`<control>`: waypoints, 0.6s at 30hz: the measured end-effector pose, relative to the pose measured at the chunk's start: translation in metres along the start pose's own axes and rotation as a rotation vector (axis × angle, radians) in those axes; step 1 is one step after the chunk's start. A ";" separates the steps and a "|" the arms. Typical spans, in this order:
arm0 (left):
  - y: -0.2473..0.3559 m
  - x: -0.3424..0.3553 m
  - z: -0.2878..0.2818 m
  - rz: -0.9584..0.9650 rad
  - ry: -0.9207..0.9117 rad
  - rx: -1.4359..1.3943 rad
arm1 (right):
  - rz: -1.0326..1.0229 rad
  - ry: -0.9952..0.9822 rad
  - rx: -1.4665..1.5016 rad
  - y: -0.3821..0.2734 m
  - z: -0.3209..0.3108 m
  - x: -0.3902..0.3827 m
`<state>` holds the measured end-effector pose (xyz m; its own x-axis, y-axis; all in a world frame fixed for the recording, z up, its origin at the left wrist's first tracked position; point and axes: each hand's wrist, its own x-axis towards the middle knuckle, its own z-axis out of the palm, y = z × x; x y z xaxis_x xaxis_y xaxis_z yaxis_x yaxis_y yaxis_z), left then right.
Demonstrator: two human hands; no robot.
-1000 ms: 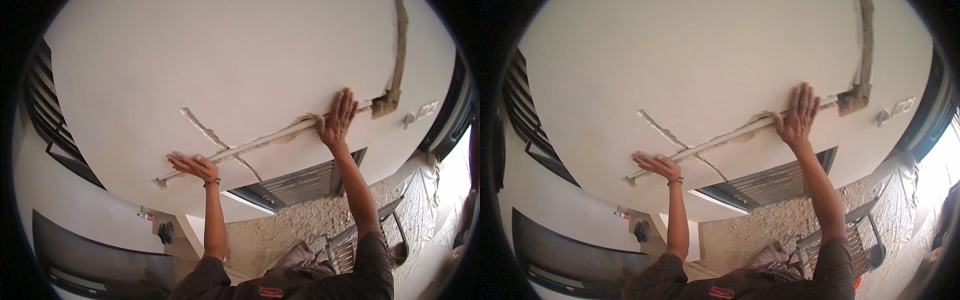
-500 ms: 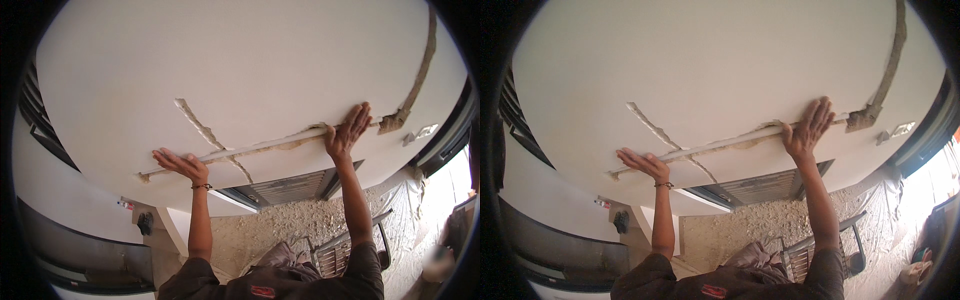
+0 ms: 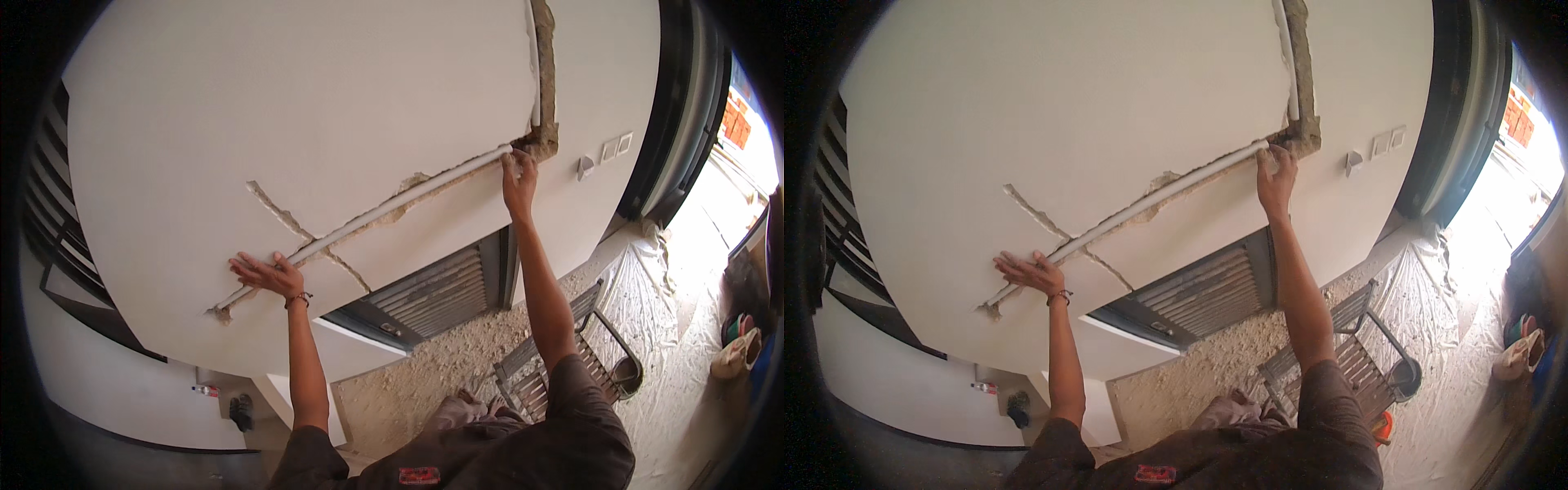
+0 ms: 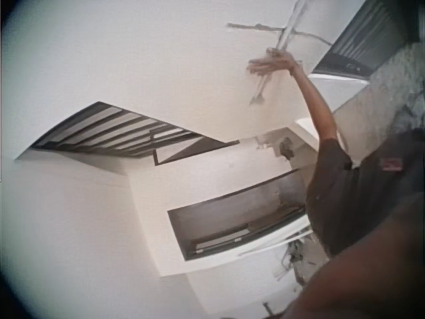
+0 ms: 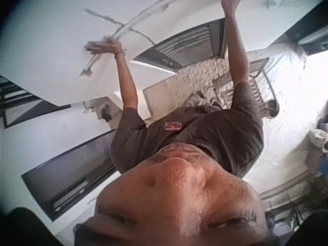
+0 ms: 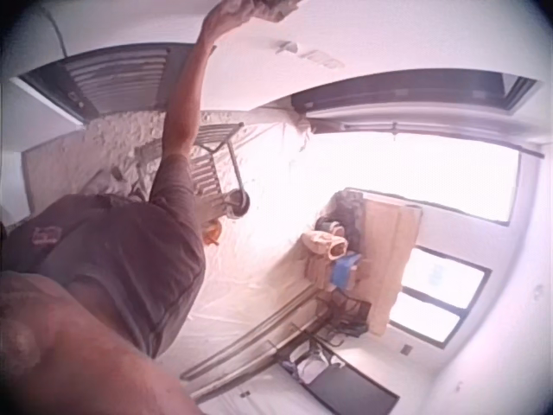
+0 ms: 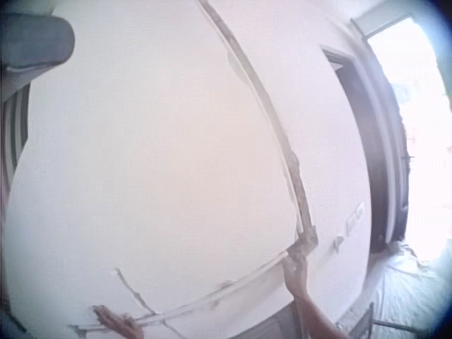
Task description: The person uses a hammer and chisel to chip a channel into a wall and ceiling, then picks up a length of white PVC conduit and fits it into the newly created groove.
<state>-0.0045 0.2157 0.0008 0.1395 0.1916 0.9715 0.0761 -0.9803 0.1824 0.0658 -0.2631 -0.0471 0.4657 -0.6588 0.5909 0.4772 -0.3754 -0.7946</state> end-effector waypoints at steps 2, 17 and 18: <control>-0.001 0.001 -0.001 0.002 -0.033 -0.003 | 0.043 -0.113 0.020 0.002 -0.006 0.001; -0.044 -0.063 -0.062 -1.631 -0.059 -1.487 | 0.558 -0.555 0.366 0.007 -0.132 -0.143; -0.056 -0.066 -0.068 -1.640 -0.042 -1.597 | 0.600 -0.611 0.303 0.009 -0.144 -0.157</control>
<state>-0.0851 0.2549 -0.0636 0.8129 0.5771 -0.0780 -0.4688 0.7279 0.5004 -0.1101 -0.2573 -0.1671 0.9721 -0.1954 0.1295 0.1626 0.1637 -0.9730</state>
